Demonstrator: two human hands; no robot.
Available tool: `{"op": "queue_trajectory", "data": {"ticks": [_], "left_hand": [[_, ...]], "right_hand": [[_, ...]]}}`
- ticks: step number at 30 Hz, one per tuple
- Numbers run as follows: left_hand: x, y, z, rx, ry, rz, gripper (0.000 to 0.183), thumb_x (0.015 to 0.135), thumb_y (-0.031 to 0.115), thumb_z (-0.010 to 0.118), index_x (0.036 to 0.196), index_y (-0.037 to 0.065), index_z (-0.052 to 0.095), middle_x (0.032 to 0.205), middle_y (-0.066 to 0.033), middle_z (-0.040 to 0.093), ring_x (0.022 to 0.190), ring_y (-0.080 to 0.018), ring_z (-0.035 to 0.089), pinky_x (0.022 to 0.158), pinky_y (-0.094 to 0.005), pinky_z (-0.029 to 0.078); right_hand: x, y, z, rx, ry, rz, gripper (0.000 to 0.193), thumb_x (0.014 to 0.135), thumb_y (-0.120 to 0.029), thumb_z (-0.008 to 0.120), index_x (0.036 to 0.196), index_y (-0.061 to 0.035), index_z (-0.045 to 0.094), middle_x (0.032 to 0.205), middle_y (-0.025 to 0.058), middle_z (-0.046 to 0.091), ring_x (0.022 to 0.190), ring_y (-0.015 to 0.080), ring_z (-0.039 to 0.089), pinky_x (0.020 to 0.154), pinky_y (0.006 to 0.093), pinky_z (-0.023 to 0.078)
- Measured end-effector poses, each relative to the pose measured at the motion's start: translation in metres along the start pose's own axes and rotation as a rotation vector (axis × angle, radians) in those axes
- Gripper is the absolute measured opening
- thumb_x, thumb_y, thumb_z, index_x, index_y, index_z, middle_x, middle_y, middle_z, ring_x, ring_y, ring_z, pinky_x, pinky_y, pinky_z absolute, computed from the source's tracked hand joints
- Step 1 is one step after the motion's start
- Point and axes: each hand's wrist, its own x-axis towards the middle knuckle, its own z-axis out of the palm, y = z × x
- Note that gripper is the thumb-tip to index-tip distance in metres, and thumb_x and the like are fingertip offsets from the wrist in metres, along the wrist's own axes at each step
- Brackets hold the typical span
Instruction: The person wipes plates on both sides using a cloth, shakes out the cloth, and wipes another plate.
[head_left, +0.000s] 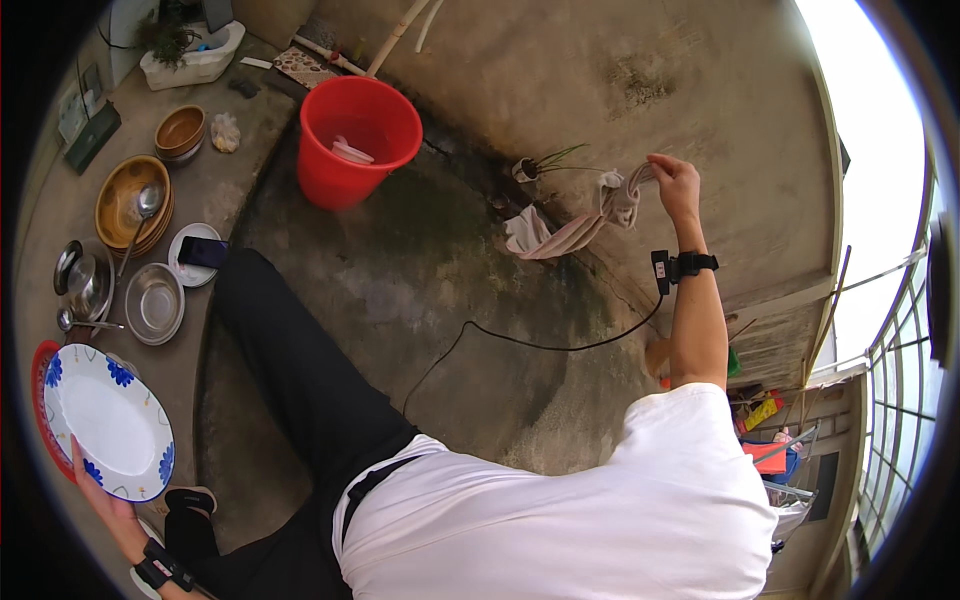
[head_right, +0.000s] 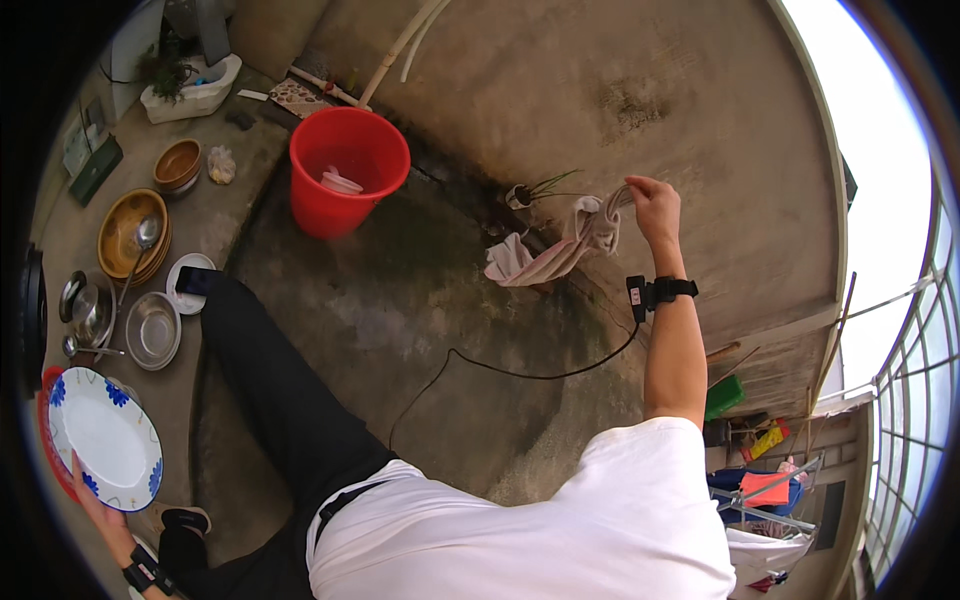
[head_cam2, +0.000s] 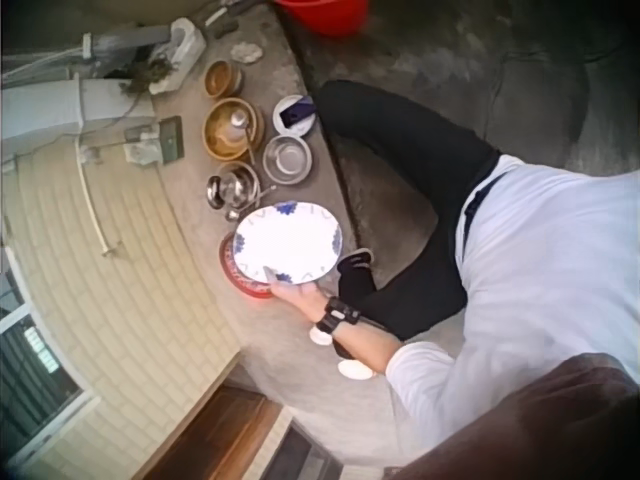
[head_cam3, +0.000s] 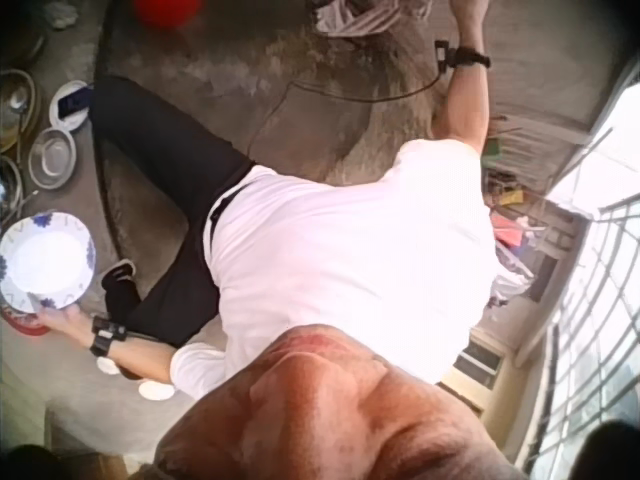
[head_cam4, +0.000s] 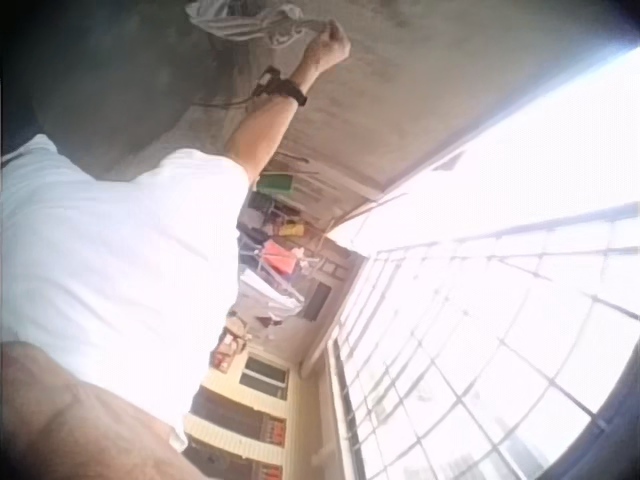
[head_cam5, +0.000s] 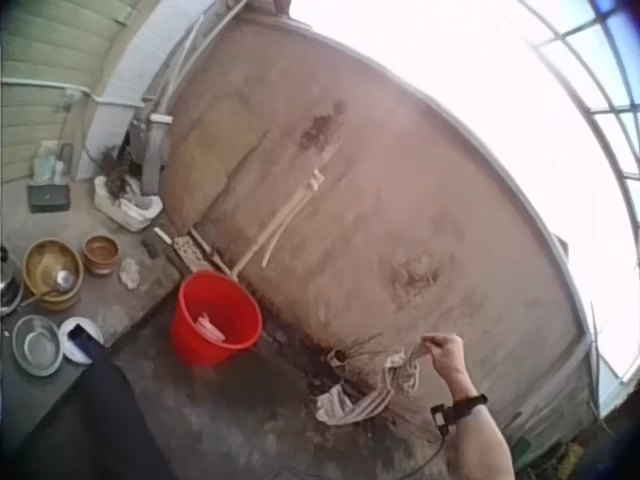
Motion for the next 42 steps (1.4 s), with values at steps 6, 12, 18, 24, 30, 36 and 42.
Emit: {"op": "queue_trajectory", "data": {"ticks": [6,12,18,24,30,36,42], "left_hand": [[0.006,-0.002,-0.004,-0.002,-0.039,-0.018,0.068,0.101,0.036,0.066,0.153,-0.002,0.045,0.152,-0.0154,0.056,0.132,-0.0309,0.061,0.111,-0.0426,0.05],[0.003,0.0,-0.009,-0.026,-0.041,-0.014,0.064,0.103,0.034,0.064,0.152,-0.003,0.046,0.152,-0.0155,0.056,0.132,-0.0314,0.061,0.112,-0.0425,0.05],[0.007,-0.004,-0.011,-0.068,-0.101,-0.021,0.061,0.104,0.033,0.062,0.151,-0.003,0.048,0.151,-0.0153,0.057,0.131,-0.0305,0.061,0.111,-0.0416,0.051],[-0.002,0.002,-0.011,-0.057,-0.088,-0.024,0.059,0.104,0.033,0.062,0.15,-0.002,0.05,0.149,-0.0147,0.059,0.13,-0.0296,0.062,0.109,-0.0409,0.052],[0.006,0.001,-0.015,-0.05,-0.094,-0.018,0.058,0.104,0.034,0.062,0.149,-0.001,0.051,0.147,-0.0139,0.061,0.128,-0.0294,0.064,0.108,-0.0401,0.052],[-0.009,-0.005,0.017,-0.051,-0.087,-0.029,0.06,0.103,0.035,0.064,0.15,0.0,0.051,0.148,-0.0135,0.061,0.128,-0.0293,0.064,0.106,-0.0406,0.054],[-0.012,-0.005,0.024,-0.119,-0.223,-0.059,0.061,0.104,0.039,0.063,0.152,0.004,0.049,0.146,-0.0116,0.062,0.127,-0.0275,0.064,0.107,-0.0404,0.054]], "right_hand": [[-0.021,-0.017,0.006,0.185,0.042,0.156,0.021,0.102,-0.011,0.065,0.115,0.0004,0.077,0.093,0.0078,0.078,0.074,0.0138,0.075,0.062,0.0256,0.057],[0.005,-0.094,-0.029,0.361,-0.009,0.233,0.022,0.102,-0.012,0.066,0.117,-0.0011,0.077,0.091,0.0058,0.076,0.065,0.0124,0.073,0.053,0.0241,0.053],[0.026,-0.1,-0.042,0.277,-0.325,0.211,0.022,0.101,-0.01,0.066,0.117,0.0007,0.076,0.088,0.0073,0.077,0.069,0.0114,0.072,0.057,0.0261,0.054],[-0.004,-0.106,0.005,-0.035,-1.099,0.238,0.02,0.095,-0.005,0.067,0.111,0.0018,0.078,0.082,0.0103,0.077,0.077,0.0182,0.076,0.07,0.0303,0.058],[-0.035,-0.08,0.042,0.211,-0.966,0.218,0.019,0.097,-0.007,0.067,0.11,0.0022,0.078,0.085,0.0083,0.077,0.077,0.017,0.076,0.066,0.0305,0.058],[0.0,-0.18,-0.016,0.747,-0.222,0.051,0.024,0.102,-0.01,0.067,0.122,0.0024,0.074,0.095,0.0096,0.077,0.081,0.0156,0.076,0.067,0.0269,0.061],[0.022,-0.316,-0.102,0.925,0.059,-0.405,0.026,0.105,-0.005,0.061,0.125,0.0077,0.07,0.104,0.0206,0.076,0.083,0.0225,0.077,0.069,0.0313,0.065]]}}
